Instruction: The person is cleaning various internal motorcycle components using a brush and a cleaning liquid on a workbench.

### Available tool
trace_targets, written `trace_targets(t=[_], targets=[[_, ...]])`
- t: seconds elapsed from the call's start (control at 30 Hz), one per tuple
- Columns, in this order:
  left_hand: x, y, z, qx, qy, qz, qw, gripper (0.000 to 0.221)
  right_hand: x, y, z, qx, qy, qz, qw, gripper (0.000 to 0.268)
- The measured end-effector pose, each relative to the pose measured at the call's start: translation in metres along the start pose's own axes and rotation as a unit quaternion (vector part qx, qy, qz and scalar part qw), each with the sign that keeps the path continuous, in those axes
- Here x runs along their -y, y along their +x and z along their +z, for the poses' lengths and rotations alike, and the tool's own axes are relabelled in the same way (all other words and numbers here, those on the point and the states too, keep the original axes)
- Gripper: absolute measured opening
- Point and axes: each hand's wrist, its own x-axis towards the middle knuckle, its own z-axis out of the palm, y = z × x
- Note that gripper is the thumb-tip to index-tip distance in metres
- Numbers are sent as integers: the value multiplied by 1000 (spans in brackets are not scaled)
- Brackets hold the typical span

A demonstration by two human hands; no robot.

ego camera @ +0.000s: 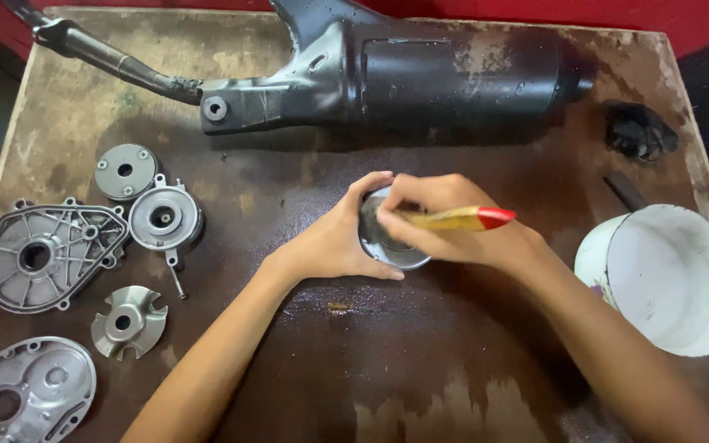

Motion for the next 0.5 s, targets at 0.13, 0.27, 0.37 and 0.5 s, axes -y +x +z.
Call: trace_targets(t=[0.13, 0.27, 0.37, 0.5], targets=[[4, 0, 1, -9, 3, 21, 1000, 126, 6, 2, -6, 86, 29, 47, 995, 17], [6, 0, 1, -3, -16, 12, 1000, 129, 13, 0, -6, 43, -18, 17, 999, 15], [5, 0, 1, -5, -2, 20, 1000, 129, 11, -6, -5, 32, -13, 13, 999, 16], [-1, 0, 0, 3, -12, 6, 1000, 127, 13, -26, -2, 17, -17, 51, 998, 13]])
